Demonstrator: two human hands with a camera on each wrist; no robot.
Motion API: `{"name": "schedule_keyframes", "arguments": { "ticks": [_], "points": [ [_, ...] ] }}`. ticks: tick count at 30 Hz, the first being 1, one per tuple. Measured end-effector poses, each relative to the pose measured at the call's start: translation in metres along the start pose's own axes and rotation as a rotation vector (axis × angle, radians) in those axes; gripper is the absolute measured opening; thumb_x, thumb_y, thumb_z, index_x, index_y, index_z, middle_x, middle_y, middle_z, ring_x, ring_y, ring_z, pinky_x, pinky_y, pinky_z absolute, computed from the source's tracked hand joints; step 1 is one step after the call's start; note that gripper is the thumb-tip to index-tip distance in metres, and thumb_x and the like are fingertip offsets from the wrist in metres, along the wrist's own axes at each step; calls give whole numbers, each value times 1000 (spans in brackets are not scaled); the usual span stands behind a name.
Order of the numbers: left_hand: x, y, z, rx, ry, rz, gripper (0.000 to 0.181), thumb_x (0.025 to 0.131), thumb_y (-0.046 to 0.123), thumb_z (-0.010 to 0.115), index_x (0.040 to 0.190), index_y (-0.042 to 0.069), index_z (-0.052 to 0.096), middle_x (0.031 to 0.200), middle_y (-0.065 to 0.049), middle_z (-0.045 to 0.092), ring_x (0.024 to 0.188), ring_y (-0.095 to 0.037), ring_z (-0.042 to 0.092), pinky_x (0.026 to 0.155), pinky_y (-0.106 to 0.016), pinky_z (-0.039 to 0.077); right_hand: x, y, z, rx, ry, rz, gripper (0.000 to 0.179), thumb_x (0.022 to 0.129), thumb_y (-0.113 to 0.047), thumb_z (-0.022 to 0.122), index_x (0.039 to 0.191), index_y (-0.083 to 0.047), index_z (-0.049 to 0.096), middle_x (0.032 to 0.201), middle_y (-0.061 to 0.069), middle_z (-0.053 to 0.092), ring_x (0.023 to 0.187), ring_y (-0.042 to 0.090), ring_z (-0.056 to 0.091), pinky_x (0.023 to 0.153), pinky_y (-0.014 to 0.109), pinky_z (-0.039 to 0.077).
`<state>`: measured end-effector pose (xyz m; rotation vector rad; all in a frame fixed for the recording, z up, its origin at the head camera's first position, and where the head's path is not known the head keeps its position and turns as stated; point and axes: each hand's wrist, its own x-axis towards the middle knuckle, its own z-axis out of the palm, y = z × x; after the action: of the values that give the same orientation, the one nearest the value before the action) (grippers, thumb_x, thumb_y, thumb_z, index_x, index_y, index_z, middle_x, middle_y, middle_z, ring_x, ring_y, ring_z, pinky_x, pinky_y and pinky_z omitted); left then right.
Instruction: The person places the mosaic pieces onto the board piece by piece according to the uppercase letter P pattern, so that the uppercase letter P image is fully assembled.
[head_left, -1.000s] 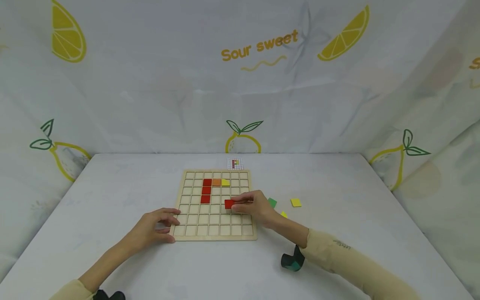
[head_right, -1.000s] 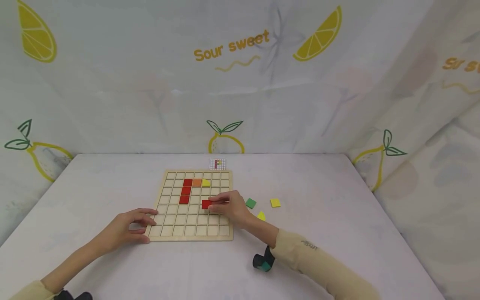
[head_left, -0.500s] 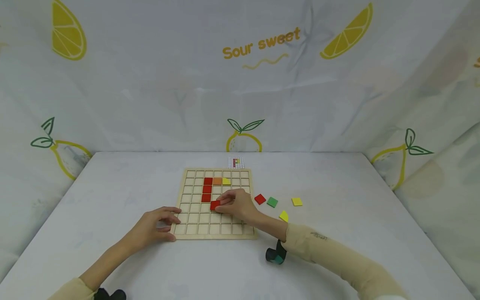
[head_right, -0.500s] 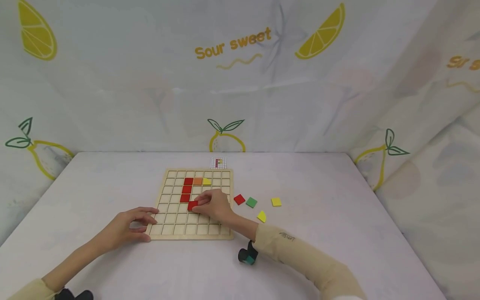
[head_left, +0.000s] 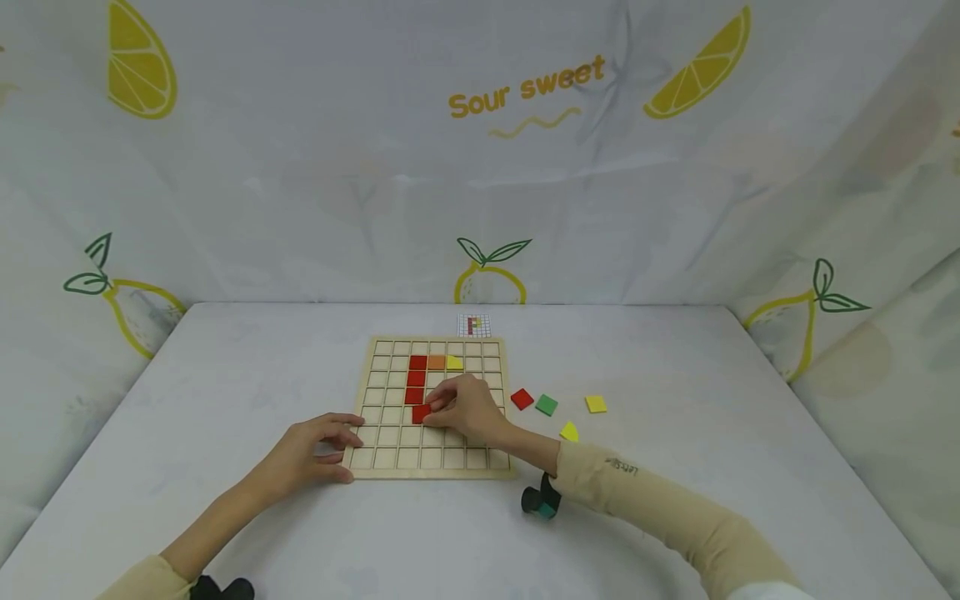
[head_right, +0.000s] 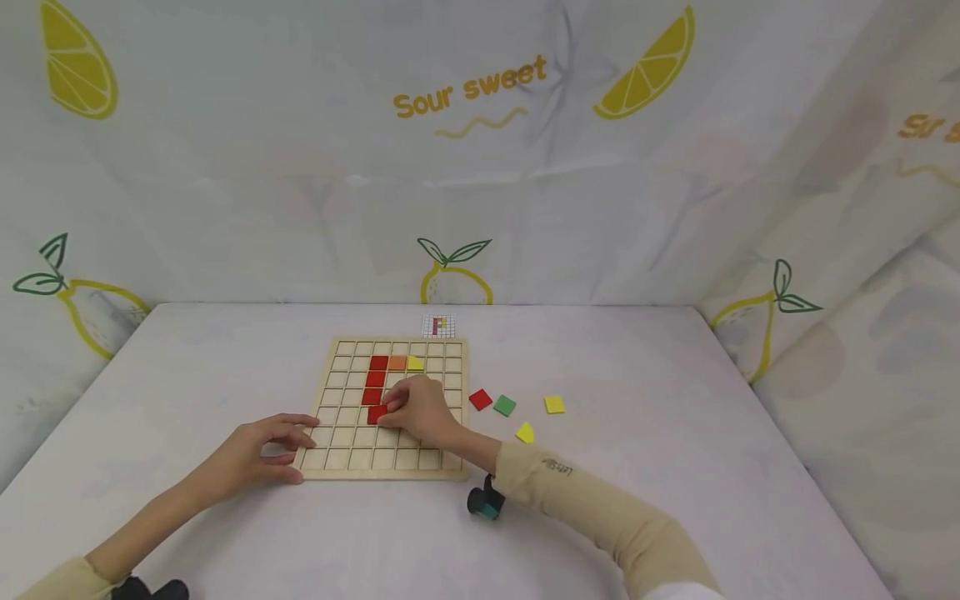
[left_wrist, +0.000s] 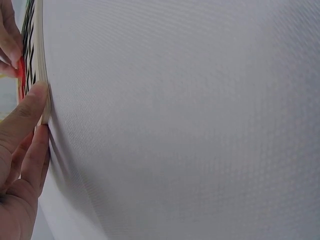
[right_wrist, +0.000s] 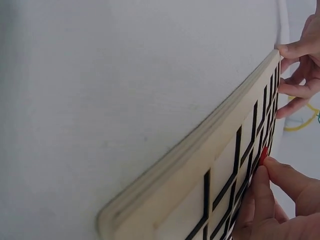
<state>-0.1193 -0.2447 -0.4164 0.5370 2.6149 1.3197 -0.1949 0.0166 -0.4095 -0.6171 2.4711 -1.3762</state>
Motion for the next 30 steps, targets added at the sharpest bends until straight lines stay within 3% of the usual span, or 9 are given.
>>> {"name": "schedule_keyframes", "arguments": {
  "ticks": [16,30],
  "points": [
    [0,0,0,15,7,-2,34,68,4,84,98,3,68,129,-18,55,97,-26,59,81,-23,57,0,-4,-2,2,-45,3,16,78,-2,78,91,3,71,79,8,72,72,14,68,73,19,56],
    [0,1,1,54,17,-3,33,67,3,84,96,5,69,127,-18,56,94,-24,59,78,-22,57,1,-2,-1,22,-62,-11,14,78,0,77,92,3,73,79,9,71,70,13,67,67,17,55]
  ]
}}
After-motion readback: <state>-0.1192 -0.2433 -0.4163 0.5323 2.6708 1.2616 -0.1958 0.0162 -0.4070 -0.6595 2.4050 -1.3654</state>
